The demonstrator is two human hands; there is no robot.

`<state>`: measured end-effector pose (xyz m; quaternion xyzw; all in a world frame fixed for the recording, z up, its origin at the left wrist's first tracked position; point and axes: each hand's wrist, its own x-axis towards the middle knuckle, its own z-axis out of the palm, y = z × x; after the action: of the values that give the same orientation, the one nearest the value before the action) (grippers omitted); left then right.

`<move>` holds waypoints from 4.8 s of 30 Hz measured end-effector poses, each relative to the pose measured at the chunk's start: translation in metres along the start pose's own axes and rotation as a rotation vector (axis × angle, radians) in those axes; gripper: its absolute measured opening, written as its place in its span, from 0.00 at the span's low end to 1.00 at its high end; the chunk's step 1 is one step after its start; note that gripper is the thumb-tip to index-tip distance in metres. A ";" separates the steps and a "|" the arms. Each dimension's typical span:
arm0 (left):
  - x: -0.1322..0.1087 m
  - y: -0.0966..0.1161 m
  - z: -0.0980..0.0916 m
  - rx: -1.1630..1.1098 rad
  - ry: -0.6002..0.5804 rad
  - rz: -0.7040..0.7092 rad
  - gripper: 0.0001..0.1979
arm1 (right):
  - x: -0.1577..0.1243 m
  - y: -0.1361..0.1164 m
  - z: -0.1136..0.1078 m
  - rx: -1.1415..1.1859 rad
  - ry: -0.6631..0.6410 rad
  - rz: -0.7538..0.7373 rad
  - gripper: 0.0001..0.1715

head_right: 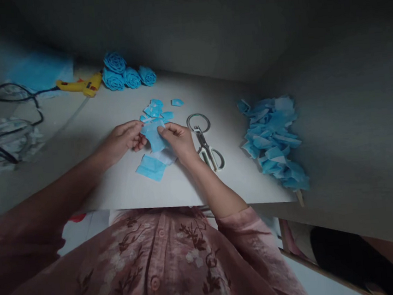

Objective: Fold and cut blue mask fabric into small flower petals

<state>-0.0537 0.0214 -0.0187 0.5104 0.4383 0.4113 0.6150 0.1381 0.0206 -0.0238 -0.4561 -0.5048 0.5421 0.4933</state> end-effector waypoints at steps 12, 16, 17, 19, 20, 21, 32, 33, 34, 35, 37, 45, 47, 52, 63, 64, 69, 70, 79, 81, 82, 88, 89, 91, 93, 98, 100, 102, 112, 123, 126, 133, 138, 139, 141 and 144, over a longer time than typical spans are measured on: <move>0.001 -0.006 0.004 0.150 0.100 0.062 0.09 | -0.007 0.008 0.004 -0.159 -0.022 -0.183 0.30; 0.000 -0.003 0.005 0.216 0.156 0.100 0.16 | -0.012 0.006 0.005 -0.306 -0.015 -0.287 0.26; 0.000 -0.003 0.005 0.239 0.167 0.112 0.16 | -0.013 0.005 0.006 -0.337 -0.020 -0.311 0.26; 0.000 -0.003 0.006 0.280 0.189 0.126 0.17 | -0.014 0.004 0.006 -0.370 -0.029 -0.345 0.26; 0.000 -0.003 0.007 0.285 0.198 0.122 0.17 | -0.014 0.004 0.007 -0.374 -0.030 -0.348 0.26; 0.000 -0.003 0.008 0.275 0.203 0.108 0.17 | -0.014 0.005 0.007 -0.369 -0.029 -0.340 0.26; 0.004 0.000 -0.001 -0.203 0.142 -0.110 0.08 | -0.001 0.010 0.001 -0.004 0.093 -0.173 0.32; 0.005 0.001 -0.003 -0.225 0.150 -0.121 0.07 | 0.000 0.009 0.000 0.012 0.098 -0.156 0.32; 0.006 0.001 -0.004 -0.236 0.155 -0.124 0.08 | 0.001 0.009 -0.001 0.021 0.094 -0.139 0.33; 0.008 0.001 -0.005 -0.239 0.156 -0.121 0.10 | 0.001 0.009 -0.001 0.027 0.087 -0.121 0.33; 0.009 -0.001 -0.004 -0.230 0.142 -0.102 0.16 | 0.001 0.009 -0.001 0.030 0.075 -0.090 0.33; 0.005 -0.013 -0.001 -0.180 -0.105 0.076 0.25 | -0.003 0.005 0.004 0.057 0.008 -0.012 0.29; 0.004 -0.012 -0.002 -0.110 -0.132 0.056 0.23 | -0.004 0.003 0.005 0.045 -0.008 -0.022 0.29; 0.005 -0.012 -0.005 0.043 -0.061 0.034 0.14 | -0.004 0.001 0.003 0.029 -0.008 0.000 0.30; 0.005 -0.007 -0.005 0.020 0.037 0.093 0.13 | 0.004 0.012 -0.002 0.249 -0.220 0.175 0.29; 0.005 -0.006 -0.004 0.014 0.043 0.098 0.12 | 0.004 0.012 -0.002 0.255 -0.234 0.190 0.30; 0.005 -0.004 -0.005 -0.049 0.080 0.111 0.11 | 0.007 0.009 -0.005 0.284 -0.267 0.260 0.29; 0.006 -0.005 -0.005 -0.069 0.093 0.109 0.11 | 0.008 0.007 -0.006 0.295 -0.266 0.269 0.29; 0.006 -0.003 -0.007 -0.116 0.097 0.088 0.12 | 0.008 0.009 -0.007 0.193 -0.073 0.175 0.23; 0.006 -0.002 -0.006 -0.121 0.085 0.071 0.13 | 0.008 0.012 -0.006 0.144 -0.043 0.135 0.23; 0.006 -0.002 -0.006 -0.124 0.080 0.063 0.13 | 0.009 0.012 -0.005 0.121 -0.037 0.114 0.23; 0.008 -0.003 -0.007 -0.149 0.082 0.043 0.15 | 0.009 0.011 -0.005 0.034 -0.007 0.034 0.25; 0.008 -0.003 -0.007 -0.156 0.081 0.043 0.17 | 0.008 0.010 -0.005 0.028 -0.005 0.029 0.24; 0.007 -0.003 -0.006 -0.152 0.066 0.053 0.19 | 0.007 0.010 -0.005 0.031 -0.007 0.026 0.23; 0.006 -0.004 -0.005 -0.102 0.030 0.070 0.20 | 0.006 0.009 -0.004 0.051 -0.019 0.029 0.21; 0.008 -0.010 -0.005 0.018 0.009 0.100 0.21 | 0.005 0.008 -0.003 0.077 -0.034 0.032 0.20; 0.009 -0.011 -0.006 0.025 0.038 0.110 0.20 | 0.005 0.008 -0.003 0.103 -0.046 0.046 0.21; 0.010 -0.012 -0.007 0.024 0.044 0.115 0.19 | 0.006 0.008 -0.003 0.141 -0.060 0.070 0.24; 0.010 -0.009 -0.008 -0.028 0.013 0.134 0.26 | 0.001 0.004 -0.001 0.051 -0.128 0.075 0.26; 0.007 -0.008 -0.008 -0.034 0.011 0.158 0.28 | 0.003 0.005 -0.002 0.121 -0.172 0.147 0.30; 0.007 -0.008 -0.009 -0.003 -0.036 0.148 0.29 | 0.002 0.005 -0.003 0.101 -0.209 0.156 0.28; 0.007 -0.007 -0.008 0.060 0.177 0.270 0.20 | 0.003 0.009 -0.003 0.099 -0.070 0.057 0.19; -0.005 0.002 0.002 0.444 0.345 0.455 0.02 | 0.002 0.009 -0.001 0.074 0.018 -0.005 0.17; -0.007 0.003 0.003 0.521 0.306 0.475 0.04 | 0.001 0.009 -0.001 0.074 0.022 -0.007 0.17; -0.009 0.002 0.004 0.626 0.233 0.507 0.05 | 0.000 0.010 0.000 0.082 0.023 -0.007 0.17; -0.007 -0.002 0.003 0.713 0.197 0.542 0.03 | 0.000 0.011 0.002 0.103 0.016 -0.023 0.17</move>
<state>-0.0531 0.0135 -0.0197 0.7448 0.4596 0.4273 0.2265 0.1356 0.0204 -0.0347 -0.4289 -0.4774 0.5580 0.5262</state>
